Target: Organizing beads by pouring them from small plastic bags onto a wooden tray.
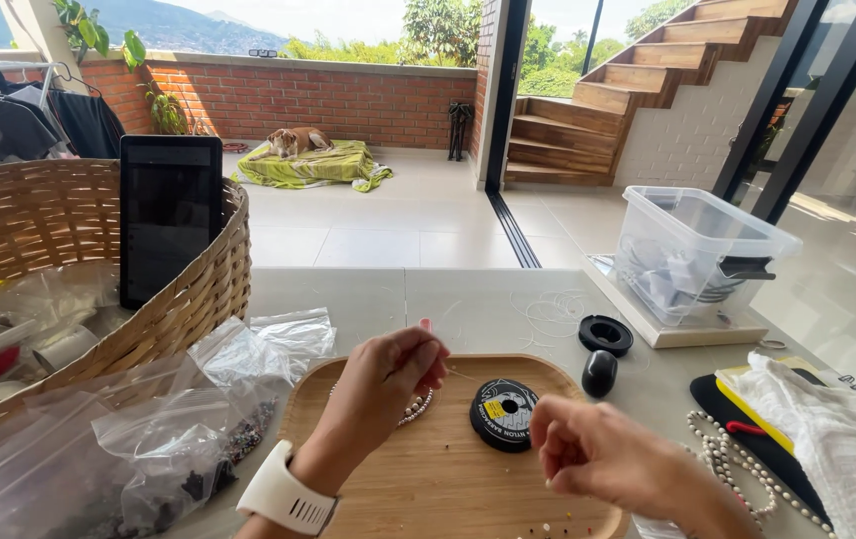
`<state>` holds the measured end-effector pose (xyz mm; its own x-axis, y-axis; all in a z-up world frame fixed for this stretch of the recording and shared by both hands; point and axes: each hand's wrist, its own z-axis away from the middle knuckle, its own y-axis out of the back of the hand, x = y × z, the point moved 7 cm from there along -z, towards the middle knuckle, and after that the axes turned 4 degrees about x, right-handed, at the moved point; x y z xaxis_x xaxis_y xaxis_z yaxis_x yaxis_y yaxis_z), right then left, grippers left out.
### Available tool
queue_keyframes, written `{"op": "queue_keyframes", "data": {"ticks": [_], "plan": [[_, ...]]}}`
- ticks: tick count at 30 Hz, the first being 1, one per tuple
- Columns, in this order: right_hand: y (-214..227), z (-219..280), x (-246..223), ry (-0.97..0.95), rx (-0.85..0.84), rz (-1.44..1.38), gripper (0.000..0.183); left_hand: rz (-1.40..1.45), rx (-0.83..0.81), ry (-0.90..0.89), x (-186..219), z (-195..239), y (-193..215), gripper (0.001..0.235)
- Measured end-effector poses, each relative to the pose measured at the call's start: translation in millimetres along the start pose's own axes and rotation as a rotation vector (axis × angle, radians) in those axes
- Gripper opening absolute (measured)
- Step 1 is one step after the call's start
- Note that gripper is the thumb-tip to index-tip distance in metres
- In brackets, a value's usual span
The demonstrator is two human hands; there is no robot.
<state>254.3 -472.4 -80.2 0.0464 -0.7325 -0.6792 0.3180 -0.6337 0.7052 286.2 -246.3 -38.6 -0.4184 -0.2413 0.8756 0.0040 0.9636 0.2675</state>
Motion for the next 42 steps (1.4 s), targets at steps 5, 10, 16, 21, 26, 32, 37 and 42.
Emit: {"op": "queue_keyframes", "data": {"ticks": [5, 10, 16, 21, 26, 32, 37, 42], "plan": [[-20, -7, -14, 0.139, -0.114, 0.231, 0.03, -0.042, 0.066, 0.1, -9, 20, 25, 0.025], [6, -32, -22, 0.128, 0.583, 0.403, 0.102, -0.086, 0.057, 0.055, -10, 29, 25, 0.031], [-15, -74, 8, 0.198, 0.383, 0.471, 0.075, -0.17, 0.093, 0.061, -8, 31, 40, 0.028], [-10, -63, 8, 0.229, 0.388, 0.413, 0.076, -0.127, 0.084, 0.139, -16, 29, 61, 0.025], [-16, -56, 2, 0.395, 0.429, 0.409, 0.069, -0.053, 0.116, 0.096, -16, 36, 80, 0.025], [-18, -58, 7, 0.446, 0.56, 0.419, 0.065, 0.01, 0.158, 0.115, -20, 38, 92, 0.025], [-7, -48, -4, 0.406, 0.422, 0.04, 0.034, 0.01, 0.075, 0.171, -9, 58, 97, 0.028], [-9, -66, -92, 0.602, 0.362, 0.187, 0.044, -0.327, -0.419, 0.111, -30, 82, 60, 0.019]]}}
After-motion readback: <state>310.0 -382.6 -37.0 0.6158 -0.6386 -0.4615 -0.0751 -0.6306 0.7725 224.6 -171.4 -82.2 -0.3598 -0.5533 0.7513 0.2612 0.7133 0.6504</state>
